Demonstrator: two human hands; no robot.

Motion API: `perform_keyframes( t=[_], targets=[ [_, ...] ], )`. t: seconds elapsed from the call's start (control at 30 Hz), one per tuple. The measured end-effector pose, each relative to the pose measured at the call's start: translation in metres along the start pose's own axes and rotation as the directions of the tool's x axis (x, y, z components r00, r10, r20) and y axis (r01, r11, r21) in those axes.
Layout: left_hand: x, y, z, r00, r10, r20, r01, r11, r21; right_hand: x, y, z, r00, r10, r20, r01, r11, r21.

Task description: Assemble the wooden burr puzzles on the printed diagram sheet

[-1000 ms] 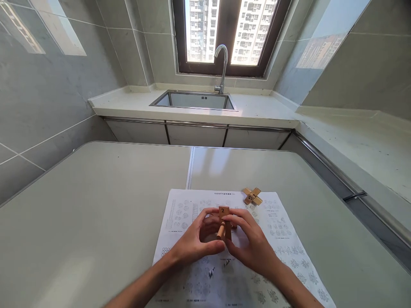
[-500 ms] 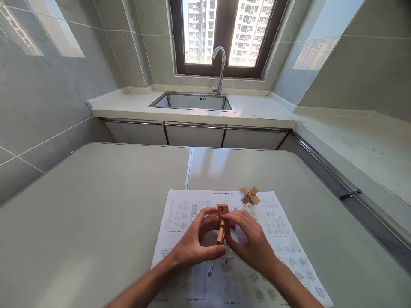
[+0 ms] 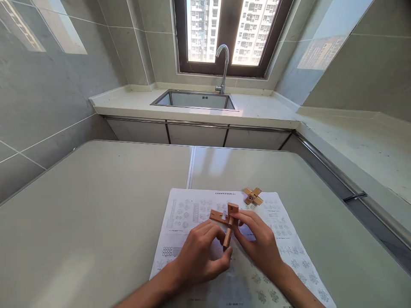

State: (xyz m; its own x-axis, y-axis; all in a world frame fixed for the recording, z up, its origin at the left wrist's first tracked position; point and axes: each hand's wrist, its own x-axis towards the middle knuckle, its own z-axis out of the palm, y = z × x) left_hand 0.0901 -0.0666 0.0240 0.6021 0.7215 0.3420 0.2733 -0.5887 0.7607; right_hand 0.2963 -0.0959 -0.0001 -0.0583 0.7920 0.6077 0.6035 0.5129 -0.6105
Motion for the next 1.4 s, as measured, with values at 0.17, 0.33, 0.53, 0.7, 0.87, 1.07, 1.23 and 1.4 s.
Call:
perform_keyframes(
  t=[0.17, 0.33, 0.53, 0.7, 0.87, 1.07, 1.23, 1.4],
  targets=[
    [-0.004, -0.002, 0.006, 1.000, 0.017, 0.001, -0.017, 0.988, 0.154, 0.000, 0.000, -0.001, 1.000, -0.025, -0.010, 0.025, 1.000, -0.013],
    [-0.003, -0.003, 0.007, 1.000, 0.023, 0.006, -0.023, 0.983, 0.181, 0.002, 0.001, -0.002, 1.000, -0.016, 0.009, 0.017, 1.000, -0.023],
    [-0.004, -0.005, 0.007, 1.000, 0.018, 0.007, -0.019, 0.984, 0.177, 0.000, 0.002, -0.003, 0.999, -0.021, 0.026, 0.022, 0.999, -0.048],
    [-0.002, -0.006, 0.006, 1.000, -0.004, -0.019, 0.007, 0.985, 0.172, -0.003, 0.002, 0.003, 1.000, -0.010, 0.001, 0.010, 0.998, -0.059],
    [-0.001, -0.004, 0.005, 0.999, -0.005, -0.032, 0.010, 0.990, 0.140, -0.007, -0.001, 0.009, 0.999, 0.014, -0.036, -0.018, 0.994, -0.106],
    [-0.004, -0.003, 0.007, 1.000, 0.013, -0.021, -0.009, 0.986, 0.169, -0.007, 0.005, 0.006, 0.999, 0.017, -0.046, -0.024, 0.990, -0.137],
    [-0.004, -0.002, 0.005, 1.000, 0.001, -0.009, 0.001, 0.983, 0.186, 0.000, 0.012, -0.003, 0.985, 0.148, -0.091, -0.160, 0.978, -0.134],
    [0.000, -0.002, 0.001, 1.000, -0.030, 0.004, 0.029, 0.981, 0.192, 0.002, 0.013, -0.002, 0.967, 0.256, -0.006, -0.256, 0.964, -0.074]
  ],
)
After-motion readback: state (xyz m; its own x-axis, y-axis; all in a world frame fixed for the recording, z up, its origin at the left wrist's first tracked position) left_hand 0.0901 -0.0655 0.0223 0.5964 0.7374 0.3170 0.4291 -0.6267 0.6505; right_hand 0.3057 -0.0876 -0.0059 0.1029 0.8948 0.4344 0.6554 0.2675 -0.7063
